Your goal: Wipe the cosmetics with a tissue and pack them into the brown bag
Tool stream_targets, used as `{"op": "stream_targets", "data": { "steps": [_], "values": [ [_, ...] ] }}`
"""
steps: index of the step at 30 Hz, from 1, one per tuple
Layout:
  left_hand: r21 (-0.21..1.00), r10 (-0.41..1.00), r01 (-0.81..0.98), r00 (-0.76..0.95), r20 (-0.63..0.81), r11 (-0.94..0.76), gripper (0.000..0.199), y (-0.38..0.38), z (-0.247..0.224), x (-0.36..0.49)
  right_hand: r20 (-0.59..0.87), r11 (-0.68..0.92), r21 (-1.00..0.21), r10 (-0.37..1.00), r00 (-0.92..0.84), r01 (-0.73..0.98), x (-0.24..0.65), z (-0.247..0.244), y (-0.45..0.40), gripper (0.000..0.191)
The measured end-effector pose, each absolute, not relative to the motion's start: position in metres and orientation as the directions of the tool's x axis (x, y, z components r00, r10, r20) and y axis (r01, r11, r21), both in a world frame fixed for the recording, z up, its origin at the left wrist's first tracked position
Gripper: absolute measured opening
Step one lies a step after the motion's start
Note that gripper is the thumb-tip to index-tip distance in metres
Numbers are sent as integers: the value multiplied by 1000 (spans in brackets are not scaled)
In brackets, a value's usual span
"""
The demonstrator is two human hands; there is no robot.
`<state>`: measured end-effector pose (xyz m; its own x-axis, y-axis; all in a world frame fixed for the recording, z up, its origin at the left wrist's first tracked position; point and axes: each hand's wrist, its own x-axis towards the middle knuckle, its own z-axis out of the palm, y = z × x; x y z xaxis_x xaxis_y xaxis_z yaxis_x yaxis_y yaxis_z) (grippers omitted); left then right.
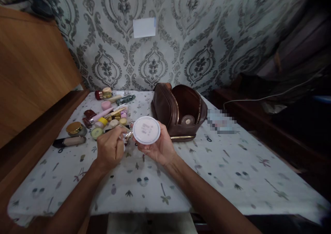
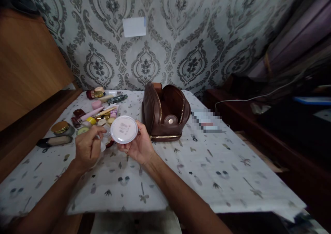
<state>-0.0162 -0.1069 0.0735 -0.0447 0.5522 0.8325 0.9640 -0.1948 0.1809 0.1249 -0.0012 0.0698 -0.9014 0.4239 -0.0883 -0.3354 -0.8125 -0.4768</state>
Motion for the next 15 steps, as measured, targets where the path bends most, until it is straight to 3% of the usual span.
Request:
{"op": "stream_targets", "data": {
  "steps": [4,15],
  "values": [
    [153,549,980,-61,834,-124,10,-106,70,-15,-79,-830,-458,395,-915,-318,126,70,0,42],
    [118,551,990,-57,833,-76,9,-102,68,-15,-101,-841,-434,402,-910,-323,130,78,-1,44]
  ]
}}
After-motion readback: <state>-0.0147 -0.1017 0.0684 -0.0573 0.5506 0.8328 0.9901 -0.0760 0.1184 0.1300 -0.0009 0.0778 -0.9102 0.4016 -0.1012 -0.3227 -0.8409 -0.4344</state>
